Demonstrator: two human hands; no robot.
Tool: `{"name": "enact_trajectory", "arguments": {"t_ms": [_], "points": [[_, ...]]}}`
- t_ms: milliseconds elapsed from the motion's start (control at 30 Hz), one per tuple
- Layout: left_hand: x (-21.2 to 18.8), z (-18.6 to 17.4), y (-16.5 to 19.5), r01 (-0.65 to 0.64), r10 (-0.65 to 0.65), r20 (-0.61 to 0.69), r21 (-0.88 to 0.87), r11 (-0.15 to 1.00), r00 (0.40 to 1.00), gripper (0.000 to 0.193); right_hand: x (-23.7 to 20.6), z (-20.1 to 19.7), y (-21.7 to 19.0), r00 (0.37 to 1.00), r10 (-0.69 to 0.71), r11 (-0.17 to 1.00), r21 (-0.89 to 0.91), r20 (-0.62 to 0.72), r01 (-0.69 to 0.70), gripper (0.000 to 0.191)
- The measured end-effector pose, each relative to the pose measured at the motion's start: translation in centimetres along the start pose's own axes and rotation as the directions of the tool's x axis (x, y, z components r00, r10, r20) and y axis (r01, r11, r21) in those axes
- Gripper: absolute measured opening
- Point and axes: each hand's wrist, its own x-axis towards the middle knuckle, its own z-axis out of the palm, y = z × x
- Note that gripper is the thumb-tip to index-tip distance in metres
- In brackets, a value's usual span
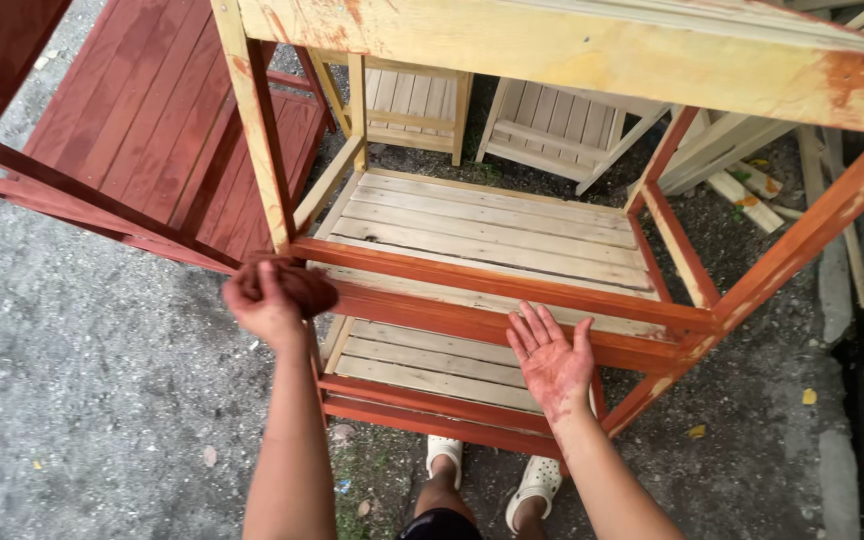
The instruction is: The person uses a reddish-brown cloth to rub stain onto the wooden surfaces of a multi-tiered shelving unit. They work systematically across shelves and side rails, spreading the stain evenly by hand.
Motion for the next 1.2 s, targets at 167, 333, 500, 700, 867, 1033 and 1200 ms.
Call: {"name": "enact_trajectory", "arguments": {"t_ms": [167,333,500,700,867,1033,1200], "points": [[0.3,3.0,-2.3,0.002,0.008,-0.035,0.275,0.962,0.999,0.02,0.0,-2.2,-2.7,0.997,-0.041,0.998,0.036,-0.069,0.043,0.093],[-9.0,8.5,-1.7,0.119,-0.122,-0.015,0.374,0.92,0.992,0.028,0.4,-2.3,-2.4,0.997,-0.015,0.998,0.065,-0.073,0.02,0.093],[-18.0,11.3,3.9,0.31,-0.347,0.345,0.159,0.937,0.872,0.03,0.8,-1.1,-1.3,0.998,0.033,0.998,0.047,-0.052,-0.03,0.093],[-8.6,9.6,9.0,0.027,-0.254,0.45,0.452,0.892,0.856,0.024,1.0,-0.6,-1.4,0.996,0.032,0.996,0.086,-0.078,-0.025,0.096],[4.6,9.6,9.6,-0.656,-0.109,0.714,0.684,0.319,0.692,0.021,1.1,-1.2,-0.9,0.993,0.022,0.991,0.132,-0.117,-0.006,0.099],[4.6,9.5,5.9,-0.684,-0.407,0.631,0.73,0.02,0.661,0.062,1.9,-1.6,-1.1,0.995,-0.018,0.978,0.203,-0.098,0.038,0.105],[3.6,9.4,4.2,-0.442,-0.436,0.457,0.886,0.141,0.776,0.025,2.4,-1.4,-2.2,0.996,-0.024,0.969,0.245,-0.086,0.045,0.113]]}}
